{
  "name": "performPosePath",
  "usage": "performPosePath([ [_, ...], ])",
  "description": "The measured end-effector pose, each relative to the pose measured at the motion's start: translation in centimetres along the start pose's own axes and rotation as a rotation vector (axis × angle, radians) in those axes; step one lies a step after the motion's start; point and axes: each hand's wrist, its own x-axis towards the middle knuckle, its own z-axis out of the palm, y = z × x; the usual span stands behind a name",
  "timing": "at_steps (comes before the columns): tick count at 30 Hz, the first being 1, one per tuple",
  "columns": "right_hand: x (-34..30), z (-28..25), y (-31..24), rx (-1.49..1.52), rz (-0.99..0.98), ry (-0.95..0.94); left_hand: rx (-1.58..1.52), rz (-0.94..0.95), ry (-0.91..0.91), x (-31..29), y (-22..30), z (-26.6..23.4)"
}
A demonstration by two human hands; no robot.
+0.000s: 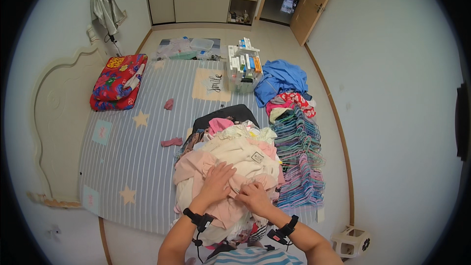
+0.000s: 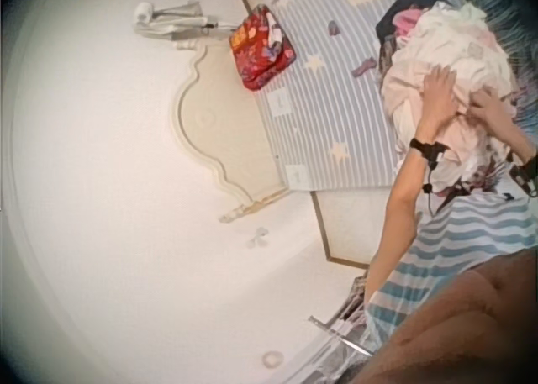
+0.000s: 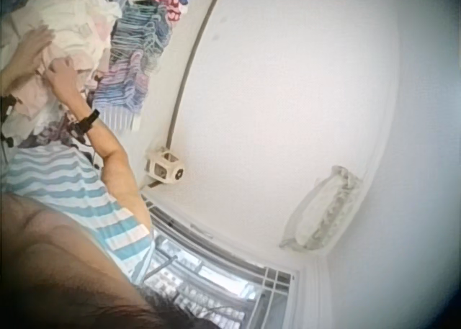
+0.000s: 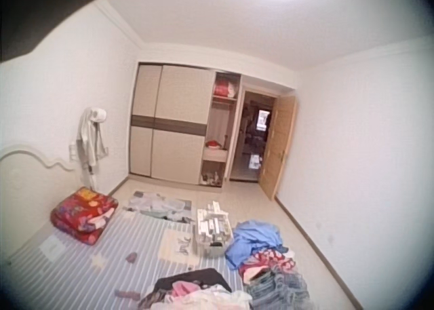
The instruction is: The person picks up clothes from a pile on the bed, places them on hangers, and hangs them on a drying rack. They handle various garments including pants, shirts, and dresses, repeating the process of selecting, hanging, and placing them on the rack.
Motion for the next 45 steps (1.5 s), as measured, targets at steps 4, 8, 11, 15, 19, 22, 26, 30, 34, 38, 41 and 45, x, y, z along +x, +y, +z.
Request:
performPosePath([
  [4,-1.2,-0.2,-0.6,0.093,0.169,-0.065,0.158,-0.106,-0.167,-0.9,-0.2,1.0],
  [8,-1.5,-0.5,-1.2,0.231,0.548,0.047,0.23,-0.16,-0.219,-2.1,-1.6,0.8],
  [11,-3.8,0.4,1.1,0.161,0.653,-0.079,0.172,-0.073,-0.073,-1.8,-0.3,-0.6],
  [15,-4.4,-3.1,1.4,-0.025,0.232,0.288,-0.06,-0.031,0.091,-1.8,0.8,-1.3],
  [19,-8.9,-3.7,1.5,0.567,0.711,0.272,-0.195,-0.11,0.13,-1.5,5.4,-2.5],
  [22,-11.4,-5.8,2.1,0.84,0.805,0.397,-0.343,-0.094,0.133,-1.8,9.4,-1.3],
  [26,-16.3,-6.7,3.8,1.174,0.894,0.357,-0.509,-0.213,-0.04,-0.6,14.3,2.0],
  [30,-22.4,-4.9,6.6,1.278,0.955,0.234,-0.61,-0.286,-0.178,0.9,18.1,7.4],
  [34,-30.5,1.5,11.8,1.341,0.95,0.193,-0.706,-0.293,-0.335,3.4,22.2,12.7],
  [38,-37.1,5.3,16.3,1.209,1.158,0.376,-0.667,-0.329,-0.41,5.2,23.2,18.1],
  [41,-41.6,8.2,19.8,0.912,1.382,0.477,-0.64,-0.371,-0.416,6.5,23.9,21.8],
  [45,-47.5,14.4,25.5,0.812,1.523,0.702,-0.559,-0.401,-0.438,7.6,24.2,25.7],
])
